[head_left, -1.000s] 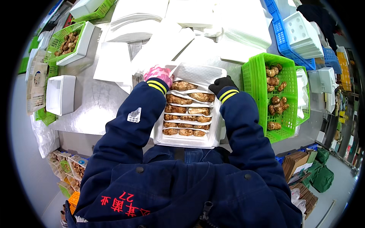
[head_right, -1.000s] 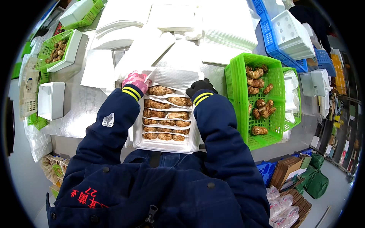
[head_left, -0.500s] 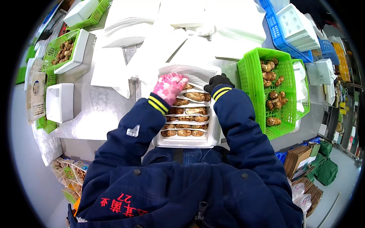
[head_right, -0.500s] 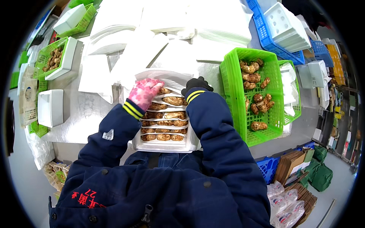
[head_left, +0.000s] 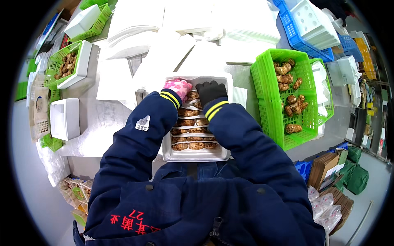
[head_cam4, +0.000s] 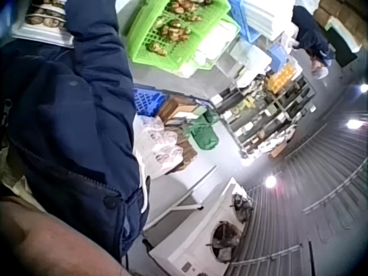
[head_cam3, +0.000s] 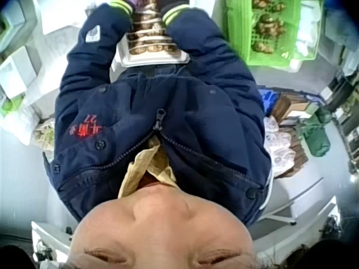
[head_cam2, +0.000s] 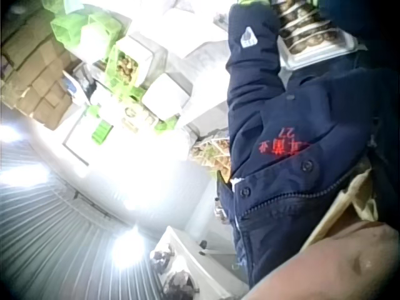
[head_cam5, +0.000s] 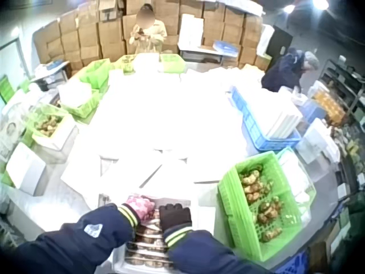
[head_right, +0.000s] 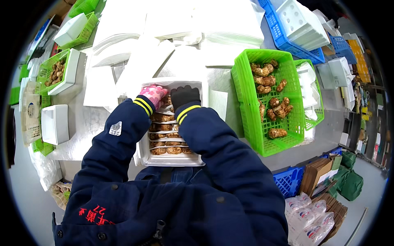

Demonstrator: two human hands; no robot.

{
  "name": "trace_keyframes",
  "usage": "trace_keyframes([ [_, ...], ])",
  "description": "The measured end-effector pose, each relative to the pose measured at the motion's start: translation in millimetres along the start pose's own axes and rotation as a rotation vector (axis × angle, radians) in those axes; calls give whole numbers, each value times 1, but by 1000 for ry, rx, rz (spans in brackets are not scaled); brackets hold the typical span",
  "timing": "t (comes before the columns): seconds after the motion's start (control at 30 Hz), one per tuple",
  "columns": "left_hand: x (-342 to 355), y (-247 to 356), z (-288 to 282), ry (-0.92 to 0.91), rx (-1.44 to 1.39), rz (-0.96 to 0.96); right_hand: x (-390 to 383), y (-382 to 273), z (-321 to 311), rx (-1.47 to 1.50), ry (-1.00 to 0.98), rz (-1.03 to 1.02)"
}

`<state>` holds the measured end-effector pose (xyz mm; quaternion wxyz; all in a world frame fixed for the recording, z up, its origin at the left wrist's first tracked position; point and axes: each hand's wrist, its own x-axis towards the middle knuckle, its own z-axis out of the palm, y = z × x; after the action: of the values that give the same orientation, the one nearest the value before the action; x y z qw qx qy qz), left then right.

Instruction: The person places produce into foam containers lined with paper, adds additional paper layers, and then ties several boxes together with twine.

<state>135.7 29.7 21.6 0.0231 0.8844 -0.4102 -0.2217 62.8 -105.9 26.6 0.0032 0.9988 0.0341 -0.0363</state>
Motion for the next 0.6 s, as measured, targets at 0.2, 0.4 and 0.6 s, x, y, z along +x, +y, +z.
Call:
trace_keyframes([
  [0.2,-6,4,-8,37,51,31,-1,6,12,45,-21,-96],
  [0.4,-13,-1,-17,-115,32,45,-1,-2,35,147,22,-45],
  [0.6,-6,-18,-6,-17,-72,105,-1,-1,22,276,-131,-21],
])
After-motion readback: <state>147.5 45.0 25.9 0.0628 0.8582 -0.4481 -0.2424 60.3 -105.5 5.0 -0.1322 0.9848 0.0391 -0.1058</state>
